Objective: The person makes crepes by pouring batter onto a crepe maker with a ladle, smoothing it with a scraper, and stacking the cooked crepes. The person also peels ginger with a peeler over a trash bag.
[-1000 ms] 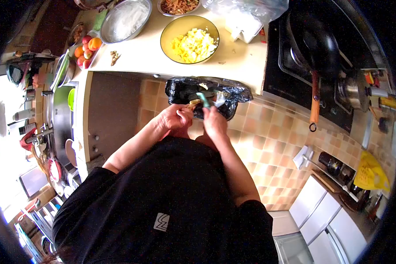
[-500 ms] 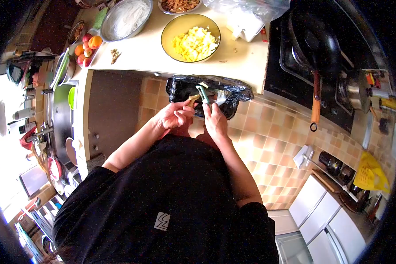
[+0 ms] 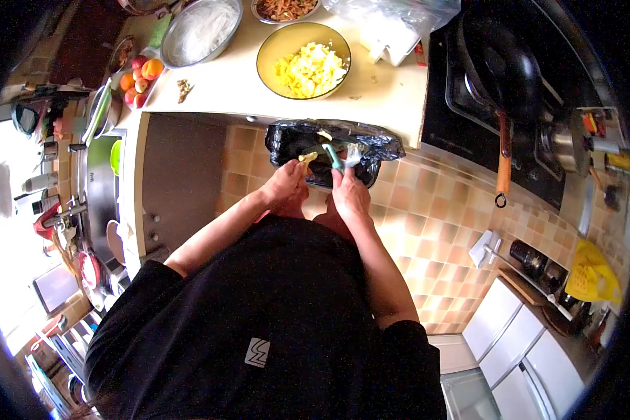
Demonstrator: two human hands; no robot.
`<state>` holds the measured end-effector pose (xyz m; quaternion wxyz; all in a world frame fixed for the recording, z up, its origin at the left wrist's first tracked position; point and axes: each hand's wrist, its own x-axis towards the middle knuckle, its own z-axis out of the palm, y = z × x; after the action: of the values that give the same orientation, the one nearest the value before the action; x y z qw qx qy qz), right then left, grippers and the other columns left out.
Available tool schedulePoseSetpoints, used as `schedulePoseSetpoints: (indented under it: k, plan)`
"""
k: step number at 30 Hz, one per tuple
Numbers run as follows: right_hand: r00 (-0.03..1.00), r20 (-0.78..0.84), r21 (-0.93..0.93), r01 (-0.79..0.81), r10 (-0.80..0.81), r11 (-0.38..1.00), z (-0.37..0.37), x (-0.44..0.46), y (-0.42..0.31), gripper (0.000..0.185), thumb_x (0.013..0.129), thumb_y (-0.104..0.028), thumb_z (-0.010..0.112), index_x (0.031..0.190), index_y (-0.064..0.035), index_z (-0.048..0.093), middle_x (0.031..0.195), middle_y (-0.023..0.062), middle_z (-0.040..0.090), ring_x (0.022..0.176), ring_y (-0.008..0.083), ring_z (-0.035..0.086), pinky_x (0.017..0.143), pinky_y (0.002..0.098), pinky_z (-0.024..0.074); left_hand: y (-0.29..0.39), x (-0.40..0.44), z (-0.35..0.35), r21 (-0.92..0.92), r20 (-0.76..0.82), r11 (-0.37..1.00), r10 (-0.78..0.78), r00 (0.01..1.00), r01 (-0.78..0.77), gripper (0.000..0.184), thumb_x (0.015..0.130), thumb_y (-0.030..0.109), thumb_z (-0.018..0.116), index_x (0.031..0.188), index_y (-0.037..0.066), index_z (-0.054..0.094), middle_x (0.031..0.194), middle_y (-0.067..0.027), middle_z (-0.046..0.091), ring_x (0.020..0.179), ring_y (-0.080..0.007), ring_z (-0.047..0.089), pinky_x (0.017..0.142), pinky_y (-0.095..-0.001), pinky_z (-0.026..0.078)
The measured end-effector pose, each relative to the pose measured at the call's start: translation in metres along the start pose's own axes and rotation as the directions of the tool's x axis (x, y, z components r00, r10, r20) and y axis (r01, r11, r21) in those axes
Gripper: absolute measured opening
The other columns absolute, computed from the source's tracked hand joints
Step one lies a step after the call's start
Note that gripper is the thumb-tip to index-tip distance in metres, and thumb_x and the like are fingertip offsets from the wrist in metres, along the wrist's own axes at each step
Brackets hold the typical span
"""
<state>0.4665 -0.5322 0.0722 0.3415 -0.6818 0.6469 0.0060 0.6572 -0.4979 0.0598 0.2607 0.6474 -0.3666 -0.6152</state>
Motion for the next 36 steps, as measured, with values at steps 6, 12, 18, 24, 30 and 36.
schedulePoseSetpoints:
  k: [6,12,18,24,30,36]
  plan:
    - [0.997,0.076,0.060,0.006,-0.011,0.998,0.002,0.006,-0.001,0.048,0.099,-0.048,0.036,0.104,-0.0030,0.052,0.082,0.0286,0.064,0.080,0.0450,0.064,0.070,0.0538,0.0501,0.005,0.000,-0.002,0.424,-0.064,0.878,0.274,0.960,-0.223,0.026,0.097,0.022,0.044,0.103,-0.001,0.056,0.092,-0.0224,0.064,0.091,-0.0407,0.062,0.077,-0.0466,0.049]
    - [0.993,0.067,0.162,0.087,-0.099,0.983,-0.005,-0.008,-0.022,0.048,0.100,-0.047,0.036,0.101,-0.0015,0.051,0.084,0.0303,0.064,0.083,0.0471,0.063,0.073,0.0558,0.0491,-0.012,0.008,-0.007,0.627,0.038,0.639,0.547,0.836,-0.446,0.018,0.095,0.016,0.047,0.096,0.003,0.059,0.090,-0.0200,0.060,0.083,-0.0369,0.064,0.066,-0.0424,0.051]
    - [0.998,0.053,0.151,0.030,-0.039,0.988,-0.005,-0.002,-0.019,0.049,0.100,-0.046,0.034,0.107,-0.0021,0.053,0.090,0.0294,0.065,0.084,0.0467,0.063,0.074,0.0551,0.0486,0.015,-0.003,-0.008,-0.328,0.158,0.934,-0.097,0.983,0.145,0.032,0.103,0.029,0.035,0.100,0.005,0.056,0.069,0.0016,0.042,0.053,-0.0097,0.042,0.045,-0.0255,0.034]
    - [0.988,0.079,0.184,-0.145,0.133,0.972,-0.001,0.008,0.008,0.058,0.096,-0.053,0.039,0.112,-0.0004,0.055,0.097,0.0300,0.064,0.096,0.0476,0.061,0.083,0.0544,0.0466,0.034,-0.009,-0.011,-0.644,0.363,0.661,-0.179,0.914,0.385,0.037,0.104,0.033,0.033,0.110,0.002,0.053,0.072,0.0022,0.045,0.050,-0.0064,0.035,0.044,-0.0215,0.030]
    - [0.953,0.302,0.887,-0.284,0.009,0.363,-0.020,-0.021,-0.030,0.037,0.089,-0.044,0.064,0.104,-0.0104,0.060,0.063,-0.0026,0.055,0.036,0.0036,0.035,0.031,0.0227,0.0253,0.017,0.009,0.000,-0.805,0.401,0.364,-0.248,0.882,0.468,0.029,0.101,0.029,0.043,0.112,0.006,0.056,0.088,-0.0034,0.058,0.081,-0.0178,0.054,0.075,-0.0318,0.046]
    - [0.996,-0.035,0.823,-0.016,0.078,0.568,0.034,-0.005,-0.013,0.034,0.084,-0.033,0.073,0.104,-0.0089,0.061,0.062,-0.0031,0.054,0.045,0.0068,0.045,0.038,0.0255,0.0354,0.028,-0.003,0.005,-0.607,0.306,0.753,-0.073,0.949,0.254,0.024,0.099,0.016,0.049,0.121,0.009,0.054,0.116,-0.0058,0.059,0.107,-0.0172,0.055,0.094,-0.0336,0.042]
